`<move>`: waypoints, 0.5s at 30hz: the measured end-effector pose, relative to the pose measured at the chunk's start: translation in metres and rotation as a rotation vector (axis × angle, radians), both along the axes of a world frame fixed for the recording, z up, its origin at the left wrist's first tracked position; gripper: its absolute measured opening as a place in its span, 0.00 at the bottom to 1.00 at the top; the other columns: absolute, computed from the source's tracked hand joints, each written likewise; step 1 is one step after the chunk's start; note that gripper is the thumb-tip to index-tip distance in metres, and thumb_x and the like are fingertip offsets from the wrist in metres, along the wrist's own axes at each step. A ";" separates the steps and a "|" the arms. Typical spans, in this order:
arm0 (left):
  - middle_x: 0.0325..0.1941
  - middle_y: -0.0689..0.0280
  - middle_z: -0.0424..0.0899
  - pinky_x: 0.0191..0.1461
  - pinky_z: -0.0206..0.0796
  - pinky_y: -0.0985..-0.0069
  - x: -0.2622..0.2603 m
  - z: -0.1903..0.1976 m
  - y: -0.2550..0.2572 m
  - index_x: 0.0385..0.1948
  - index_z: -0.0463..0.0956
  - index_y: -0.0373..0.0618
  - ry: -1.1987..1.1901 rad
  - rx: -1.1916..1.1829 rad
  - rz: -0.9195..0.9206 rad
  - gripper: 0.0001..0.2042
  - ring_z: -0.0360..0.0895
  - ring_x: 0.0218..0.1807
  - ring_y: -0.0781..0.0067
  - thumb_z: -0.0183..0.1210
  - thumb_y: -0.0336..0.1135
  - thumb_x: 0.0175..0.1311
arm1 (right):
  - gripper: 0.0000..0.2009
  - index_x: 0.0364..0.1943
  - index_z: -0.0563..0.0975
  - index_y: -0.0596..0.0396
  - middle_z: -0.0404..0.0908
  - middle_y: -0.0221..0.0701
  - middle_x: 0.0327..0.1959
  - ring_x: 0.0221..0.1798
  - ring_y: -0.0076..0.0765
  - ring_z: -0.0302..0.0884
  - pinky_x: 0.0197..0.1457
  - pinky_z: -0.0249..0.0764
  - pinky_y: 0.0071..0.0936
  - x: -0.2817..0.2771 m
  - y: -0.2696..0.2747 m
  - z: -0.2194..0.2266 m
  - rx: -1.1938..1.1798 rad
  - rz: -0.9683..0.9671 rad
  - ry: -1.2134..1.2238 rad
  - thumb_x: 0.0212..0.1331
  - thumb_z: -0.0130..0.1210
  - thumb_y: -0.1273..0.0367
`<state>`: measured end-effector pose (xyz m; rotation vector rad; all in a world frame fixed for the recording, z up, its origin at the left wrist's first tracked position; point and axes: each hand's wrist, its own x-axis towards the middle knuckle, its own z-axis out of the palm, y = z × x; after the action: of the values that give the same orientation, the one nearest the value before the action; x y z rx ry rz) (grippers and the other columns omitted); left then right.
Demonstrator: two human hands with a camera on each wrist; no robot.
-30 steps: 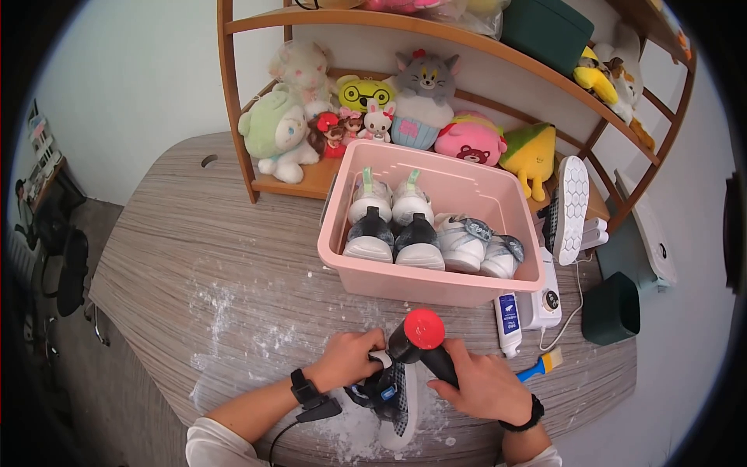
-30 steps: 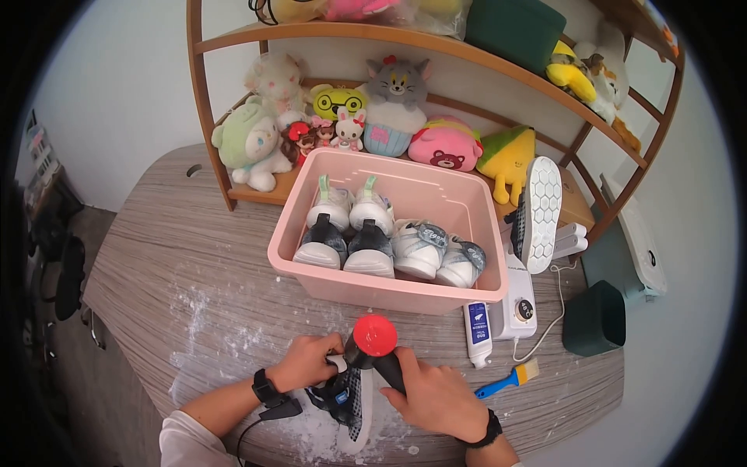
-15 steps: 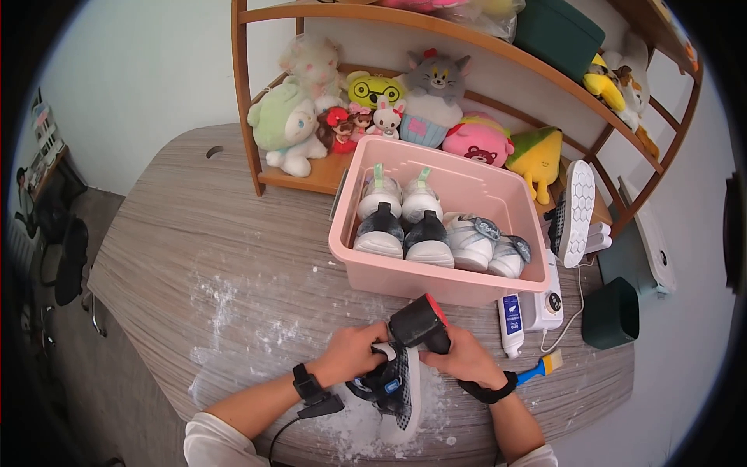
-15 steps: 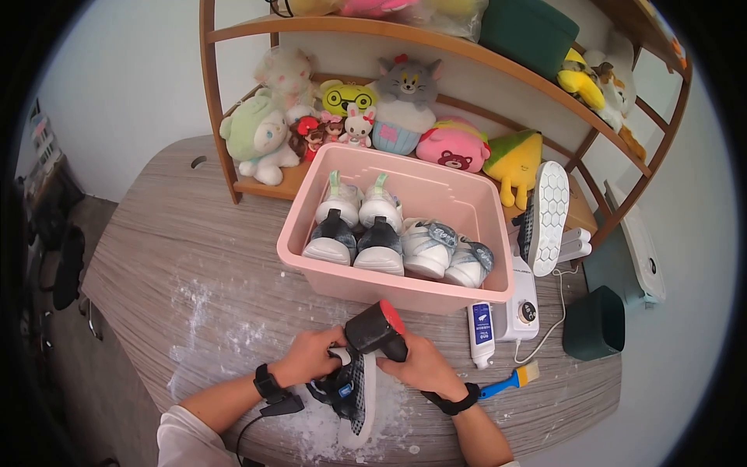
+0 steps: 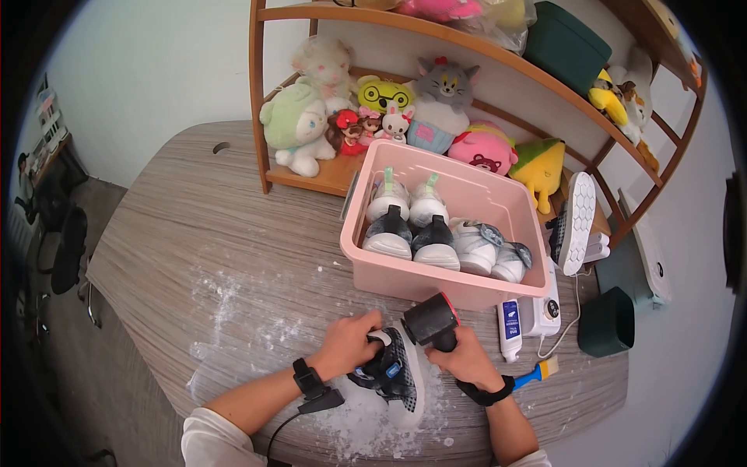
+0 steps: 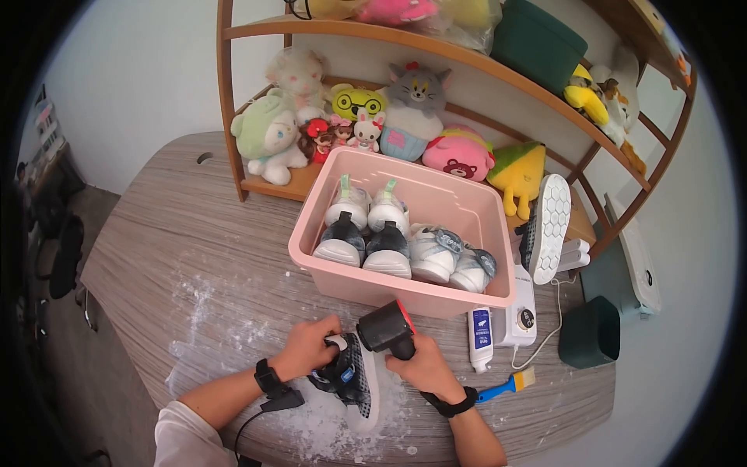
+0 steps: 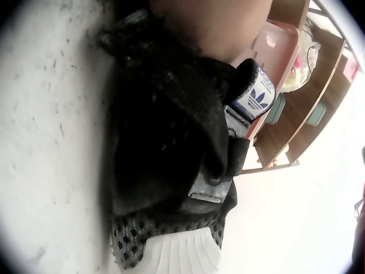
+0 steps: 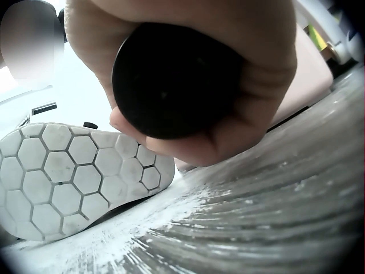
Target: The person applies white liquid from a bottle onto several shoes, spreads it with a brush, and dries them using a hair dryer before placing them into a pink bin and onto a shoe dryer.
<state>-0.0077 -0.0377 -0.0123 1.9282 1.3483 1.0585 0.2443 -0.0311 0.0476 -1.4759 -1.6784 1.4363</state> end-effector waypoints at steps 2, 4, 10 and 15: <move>0.33 0.56 0.85 0.39 0.73 0.53 -0.001 -0.002 0.001 0.39 0.71 0.48 0.054 -0.057 -0.034 0.14 0.83 0.38 0.44 0.67 0.31 0.55 | 0.08 0.35 0.80 0.64 0.76 0.26 0.21 0.22 0.21 0.72 0.27 0.70 0.27 0.004 -0.001 -0.006 0.021 0.017 0.001 0.53 0.65 0.74; 0.33 0.56 0.85 0.38 0.73 0.53 -0.001 -0.002 0.001 0.39 0.71 0.48 0.055 -0.051 -0.035 0.14 0.83 0.38 0.44 0.67 0.32 0.55 | 0.08 0.34 0.79 0.64 0.76 0.26 0.21 0.22 0.21 0.72 0.27 0.70 0.27 0.003 -0.006 0.000 -0.008 -0.002 0.013 0.53 0.65 0.74; 0.32 0.56 0.84 0.38 0.72 0.53 0.000 -0.004 0.001 0.38 0.71 0.48 0.059 -0.040 -0.034 0.14 0.83 0.37 0.44 0.67 0.31 0.55 | 0.06 0.31 0.79 0.63 0.76 0.25 0.20 0.22 0.20 0.72 0.26 0.69 0.25 0.009 -0.020 0.007 -0.083 -0.035 -0.015 0.55 0.65 0.75; 0.30 0.55 0.83 0.36 0.72 0.54 0.001 -0.003 0.001 0.36 0.73 0.47 0.026 0.011 -0.025 0.12 0.82 0.34 0.43 0.67 0.28 0.54 | 0.04 0.31 0.80 0.61 0.78 0.24 0.21 0.21 0.20 0.73 0.26 0.69 0.23 0.026 -0.032 -0.004 -0.076 0.007 -0.075 0.56 0.65 0.75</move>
<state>-0.0065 -0.0365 -0.0150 1.9682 1.3316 1.0341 0.2701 -0.0629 0.0435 -1.5845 -1.6914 1.4800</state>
